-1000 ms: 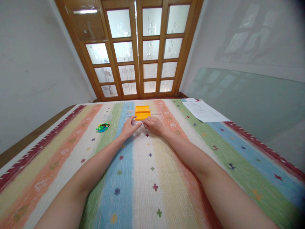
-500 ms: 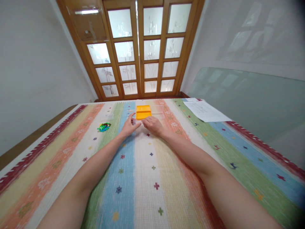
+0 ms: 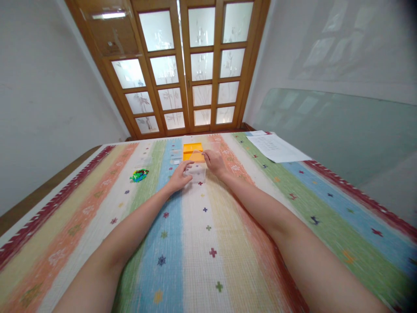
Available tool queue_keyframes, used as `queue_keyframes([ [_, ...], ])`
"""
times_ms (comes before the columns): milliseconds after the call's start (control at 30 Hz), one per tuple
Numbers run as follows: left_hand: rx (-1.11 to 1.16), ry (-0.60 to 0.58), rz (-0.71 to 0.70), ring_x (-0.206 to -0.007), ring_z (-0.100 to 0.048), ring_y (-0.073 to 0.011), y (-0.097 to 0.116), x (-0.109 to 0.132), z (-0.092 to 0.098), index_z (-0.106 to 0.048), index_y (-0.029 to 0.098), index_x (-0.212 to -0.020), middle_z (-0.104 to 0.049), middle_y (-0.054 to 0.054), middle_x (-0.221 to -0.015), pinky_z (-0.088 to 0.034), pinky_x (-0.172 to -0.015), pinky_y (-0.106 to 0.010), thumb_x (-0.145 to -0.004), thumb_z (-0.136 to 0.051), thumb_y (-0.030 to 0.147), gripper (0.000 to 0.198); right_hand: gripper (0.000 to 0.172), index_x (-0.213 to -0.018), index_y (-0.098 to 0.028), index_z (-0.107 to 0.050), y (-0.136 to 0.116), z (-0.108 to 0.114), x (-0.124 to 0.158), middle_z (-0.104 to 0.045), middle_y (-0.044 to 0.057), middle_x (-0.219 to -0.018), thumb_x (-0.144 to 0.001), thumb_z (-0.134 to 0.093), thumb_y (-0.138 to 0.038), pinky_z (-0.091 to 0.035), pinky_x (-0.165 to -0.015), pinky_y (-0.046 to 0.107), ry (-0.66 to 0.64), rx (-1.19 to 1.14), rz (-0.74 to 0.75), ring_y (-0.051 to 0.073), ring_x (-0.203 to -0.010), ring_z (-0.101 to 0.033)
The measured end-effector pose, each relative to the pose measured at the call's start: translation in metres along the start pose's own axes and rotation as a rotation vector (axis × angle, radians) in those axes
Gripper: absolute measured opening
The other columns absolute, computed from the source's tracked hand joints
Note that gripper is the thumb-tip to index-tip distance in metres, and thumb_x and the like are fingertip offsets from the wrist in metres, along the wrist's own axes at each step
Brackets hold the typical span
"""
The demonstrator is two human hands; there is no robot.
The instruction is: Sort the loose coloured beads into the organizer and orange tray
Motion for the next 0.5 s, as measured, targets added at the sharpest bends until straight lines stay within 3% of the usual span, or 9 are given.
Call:
queue_keyframes([
  [267, 0.044, 0.037, 0.095, -0.114, -0.064, -0.0241, -0.019, -0.005, 0.013, -0.054, 0.024, -0.148, -0.063, -0.012, -0.134, -0.053, -0.108, -0.047, -0.065, -0.054, 0.007, 0.085, 0.044, -0.108, -0.021, -0.073, 0.010, -0.008, 0.001, -0.078, 0.007, -0.099, -0.110, -0.036, -0.043, -0.047, -0.076, 0.030, -0.048, -0.112, -0.109, 0.023, -0.085, -0.068],
  [367, 0.009, 0.172, 0.165, -0.115, -0.063, -0.0233, -0.035, -0.010, 0.044, -0.052, 0.023, -0.148, -0.061, -0.012, -0.135, -0.056, -0.103, -0.044, -0.066, -0.054, 0.008, 0.083, 0.041, -0.117, -0.021, -0.072, 0.009, -0.010, 0.003, -0.078, 0.008, -0.106, -0.110, -0.038, -0.041, -0.048, -0.080, 0.031, -0.048, -0.154, -0.082, 0.023, -0.089, -0.069],
  [500, -0.086, 0.451, 0.338, -0.116, -0.064, -0.0231, -0.071, -0.002, 0.111, -0.046, 0.025, -0.149, -0.057, -0.011, -0.139, -0.061, -0.089, -0.036, -0.065, -0.052, 0.008, 0.086, 0.036, -0.119, -0.021, -0.072, 0.011, -0.014, 0.006, -0.077, 0.009, -0.113, -0.108, -0.042, -0.038, -0.049, -0.087, 0.034, -0.077, -0.170, -0.061, 0.024, -0.098, -0.069],
])
Point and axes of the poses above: each hand's wrist, its own x-axis away from the middle knuckle, its own z-axis out of the back of the hand, y = z × x, the point moved 8 cm from there along -x, towards the middle knuckle
